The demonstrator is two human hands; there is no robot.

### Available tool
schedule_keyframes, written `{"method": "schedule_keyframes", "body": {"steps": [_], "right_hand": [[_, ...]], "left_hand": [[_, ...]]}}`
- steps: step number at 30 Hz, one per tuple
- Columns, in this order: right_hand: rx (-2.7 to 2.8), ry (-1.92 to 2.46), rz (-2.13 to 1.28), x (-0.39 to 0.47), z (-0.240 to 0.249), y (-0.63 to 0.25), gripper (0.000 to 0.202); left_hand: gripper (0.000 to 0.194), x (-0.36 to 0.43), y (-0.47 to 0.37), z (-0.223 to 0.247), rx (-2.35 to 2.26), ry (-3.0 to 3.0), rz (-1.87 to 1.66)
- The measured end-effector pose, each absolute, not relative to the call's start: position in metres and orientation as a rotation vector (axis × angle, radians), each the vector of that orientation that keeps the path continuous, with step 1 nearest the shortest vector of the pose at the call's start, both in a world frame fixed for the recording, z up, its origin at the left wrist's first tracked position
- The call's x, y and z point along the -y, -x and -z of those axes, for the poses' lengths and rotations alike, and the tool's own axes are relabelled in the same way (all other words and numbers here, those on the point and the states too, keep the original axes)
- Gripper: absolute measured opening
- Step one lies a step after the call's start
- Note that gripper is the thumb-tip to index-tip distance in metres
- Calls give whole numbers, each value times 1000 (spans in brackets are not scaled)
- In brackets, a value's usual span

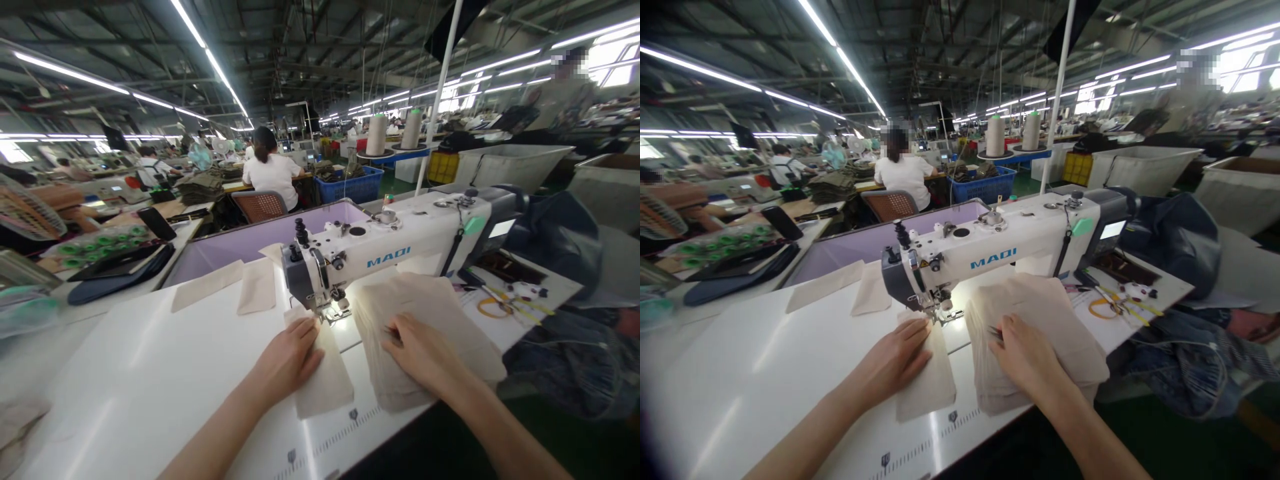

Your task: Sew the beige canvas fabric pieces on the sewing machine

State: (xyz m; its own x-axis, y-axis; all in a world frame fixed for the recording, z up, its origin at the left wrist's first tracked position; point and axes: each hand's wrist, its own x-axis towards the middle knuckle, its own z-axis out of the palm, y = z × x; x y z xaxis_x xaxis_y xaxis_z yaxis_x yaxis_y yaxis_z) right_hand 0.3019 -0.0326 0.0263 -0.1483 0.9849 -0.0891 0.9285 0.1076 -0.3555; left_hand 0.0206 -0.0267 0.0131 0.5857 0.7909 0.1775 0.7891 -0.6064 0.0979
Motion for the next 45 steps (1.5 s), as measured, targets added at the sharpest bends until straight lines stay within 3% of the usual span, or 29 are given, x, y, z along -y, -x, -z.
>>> {"method": "schedule_keyframes", "body": {"steps": [4, 10, 15, 21, 23, 26, 32, 35, 37, 40, 45], "right_hand": [[2153, 1834, -525, 29, -13, -304, 15], [1911, 1659, -687, 22, -2, -316, 23], [1725, 1530, -664, 26, -16, -325, 32], [1915, 1595, -702, 54, -15, -308, 19], [2028, 1589, -779, 65, -8, -289, 15], [2146, 1434, -912, 82, -1, -257, 12], [2182, 1163, -1177, 91, -12, -251, 8], [2333, 983, -1233, 90, -17, -276, 64], [2545, 975, -1090, 93, -15, -289, 75], [2699, 988, -896, 97, -13, -297, 66], [2508, 919, -1076, 81, -26, -286, 20]], "left_hand": [[33, 46, -32, 3, -1521, -2844, -303], [53, 85, -46, 15, -1558, -2874, -188], [47, 55, -13, 17, -1649, -2862, -258], [37, 28, 6, 0, -1989, -2665, -314], [47, 46, -10, -7, -1892, -2661, -410], [61, 81, -38, -15, -1280, -2758, -440], [46, 104, -27, -21, -1103, -2649, -448], [51, 104, 9, -20, -1117, -2682, -400], [61, 106, 30, -17, -1100, -2708, -363], [67, 111, 43, -13, -1138, -2740, -303], [41, 118, 29, -12, -1262, -2479, -409]]}}
